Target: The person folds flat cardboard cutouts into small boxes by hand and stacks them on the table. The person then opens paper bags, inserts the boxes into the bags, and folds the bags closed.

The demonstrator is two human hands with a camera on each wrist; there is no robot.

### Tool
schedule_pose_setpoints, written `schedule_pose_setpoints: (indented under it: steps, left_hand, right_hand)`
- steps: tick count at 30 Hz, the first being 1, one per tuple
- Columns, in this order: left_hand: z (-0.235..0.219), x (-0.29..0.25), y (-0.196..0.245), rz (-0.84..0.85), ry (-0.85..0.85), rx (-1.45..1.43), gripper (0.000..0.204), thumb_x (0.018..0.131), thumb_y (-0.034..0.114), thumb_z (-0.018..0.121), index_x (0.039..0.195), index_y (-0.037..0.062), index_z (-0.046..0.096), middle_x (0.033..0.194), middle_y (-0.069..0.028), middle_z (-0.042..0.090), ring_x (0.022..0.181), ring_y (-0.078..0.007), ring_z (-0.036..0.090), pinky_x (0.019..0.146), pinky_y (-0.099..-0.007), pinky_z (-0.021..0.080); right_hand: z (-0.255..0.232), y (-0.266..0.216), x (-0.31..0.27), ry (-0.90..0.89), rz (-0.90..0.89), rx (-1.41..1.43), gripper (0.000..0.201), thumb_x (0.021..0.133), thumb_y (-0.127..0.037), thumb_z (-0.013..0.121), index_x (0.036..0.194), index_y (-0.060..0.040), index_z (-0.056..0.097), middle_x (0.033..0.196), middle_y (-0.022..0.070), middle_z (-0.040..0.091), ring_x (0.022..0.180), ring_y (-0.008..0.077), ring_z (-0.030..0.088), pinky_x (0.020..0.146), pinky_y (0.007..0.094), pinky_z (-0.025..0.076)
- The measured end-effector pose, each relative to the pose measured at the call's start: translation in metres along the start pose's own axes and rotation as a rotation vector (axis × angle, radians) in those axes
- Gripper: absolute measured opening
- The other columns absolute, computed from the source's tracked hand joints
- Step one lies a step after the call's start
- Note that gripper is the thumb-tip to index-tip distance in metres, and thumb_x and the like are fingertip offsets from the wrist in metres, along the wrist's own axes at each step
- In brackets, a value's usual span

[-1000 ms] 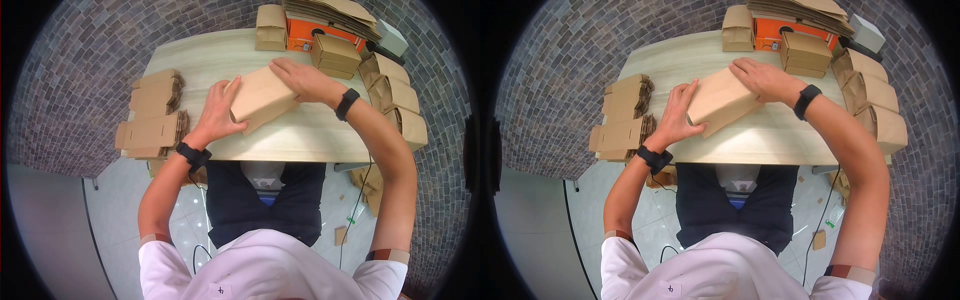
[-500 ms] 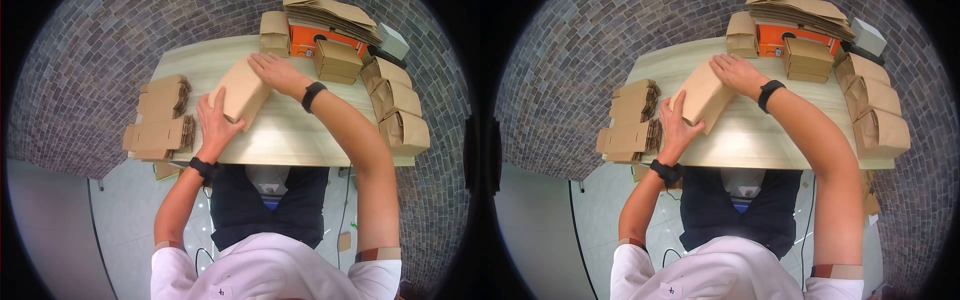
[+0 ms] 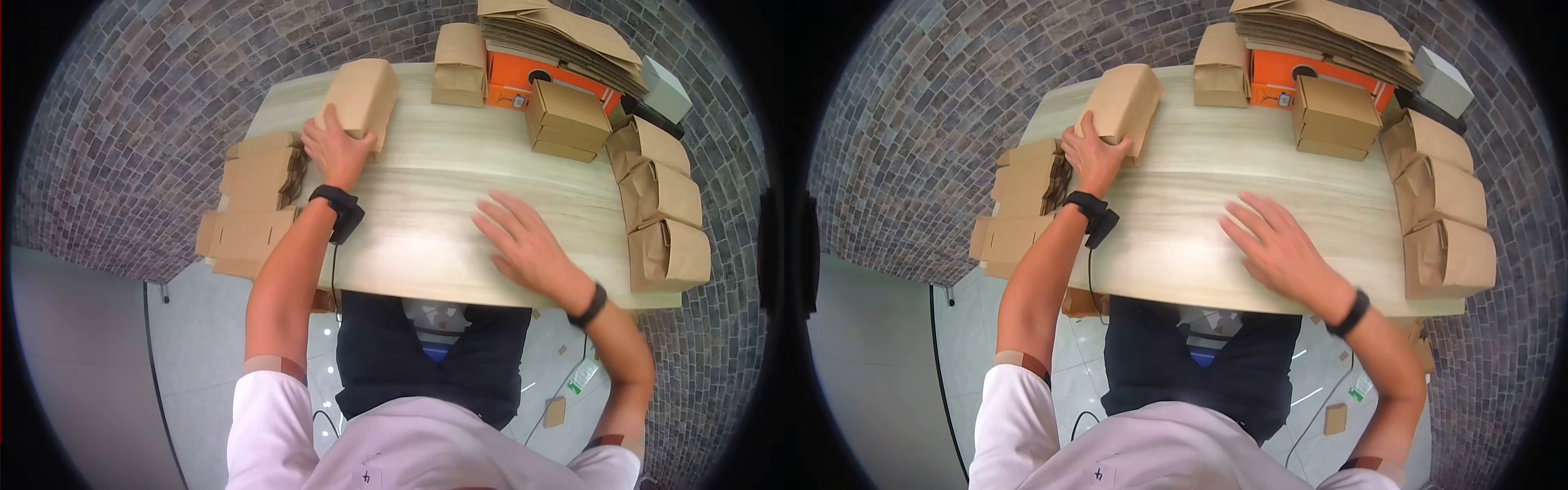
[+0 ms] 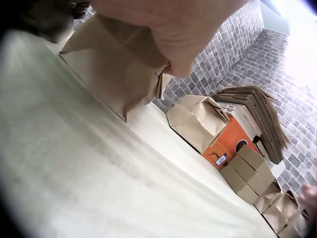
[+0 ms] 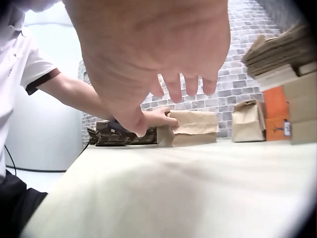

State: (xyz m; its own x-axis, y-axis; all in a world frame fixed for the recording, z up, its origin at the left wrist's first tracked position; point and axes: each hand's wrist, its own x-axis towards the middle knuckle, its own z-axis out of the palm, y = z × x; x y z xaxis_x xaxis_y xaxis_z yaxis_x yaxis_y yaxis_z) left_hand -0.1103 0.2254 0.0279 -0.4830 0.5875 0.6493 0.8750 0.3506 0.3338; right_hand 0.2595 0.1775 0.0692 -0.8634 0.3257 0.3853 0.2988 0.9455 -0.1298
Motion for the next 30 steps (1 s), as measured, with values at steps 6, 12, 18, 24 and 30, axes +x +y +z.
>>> schedule_pose_setpoints:
  steps: [6, 12, 18, 24, 30]
  left_hand:
    - [0.052, 0.04, 0.02, 0.009, 0.048, 0.029, 0.086, 0.064, 0.04, 0.085, 0.138, 0.0106, 0.053, 0.124, -0.0241, 0.044, 0.113, -0.0439, 0.045, 0.098, -0.0533, 0.04]
    - [0.089, 0.07, 0.05, -0.02, 0.008, 0.023, 0.087, 0.064, 0.042, 0.085, 0.139, 0.0111, 0.051, 0.124, -0.0248, 0.045, 0.113, -0.044, 0.046, 0.098, -0.0535, 0.041]
    - [0.116, 0.084, 0.078, -0.018, -0.05, -0.006, 0.089, 0.066, 0.044, 0.084, 0.14, 0.01, 0.05, 0.127, -0.0274, 0.045, 0.116, -0.0456, 0.045, 0.1, -0.0545, 0.041]
    - [0.121, 0.087, 0.093, 0.003, -0.076, -0.028, 0.091, 0.065, 0.045, 0.084, 0.141, 0.0087, 0.05, 0.128, -0.0281, 0.044, 0.117, -0.0462, 0.045, 0.1, -0.0545, 0.041]
    - [0.122, 0.087, 0.097, 0.024, -0.103, -0.063, 0.095, 0.064, 0.045, 0.084, 0.143, 0.0087, 0.047, 0.132, -0.0284, 0.042, 0.121, -0.0467, 0.042, 0.103, -0.0553, 0.039]
  right_hand:
    - [-0.006, 0.006, -0.087, 0.029, 0.286, 0.022, 0.078, 0.072, -0.007, 0.08, 0.143, -0.0013, 0.049, 0.149, 0.0197, 0.046, 0.144, 0.0462, 0.037, 0.115, 0.0538, 0.037]
    - [-0.002, 0.02, -0.11, -0.07, 0.465, 0.185, 0.092, 0.077, -0.028, 0.084, 0.151, 0.0009, 0.037, 0.158, 0.025, 0.033, 0.148, 0.0508, 0.027, 0.119, 0.058, 0.028]
    - [-0.001, 0.02, -0.106, -0.129, 0.48, 0.162, 0.094, 0.076, -0.044, 0.083, 0.149, 0.0011, 0.042, 0.157, 0.0252, 0.036, 0.148, 0.0503, 0.027, 0.119, 0.0624, 0.025]
    - [-0.003, 0.021, -0.104, -0.155, 0.475, 0.148, 0.087, 0.078, -0.046, 0.081, 0.144, 0.0011, 0.049, 0.154, 0.0249, 0.04, 0.147, 0.0498, 0.03, 0.119, 0.0621, 0.026]
    - [-0.005, 0.02, -0.102, -0.175, 0.48, 0.131, 0.083, 0.078, -0.046, 0.081, 0.14, 0.0006, 0.052, 0.153, 0.025, 0.041, 0.146, 0.0498, 0.031, 0.118, 0.0623, 0.027]
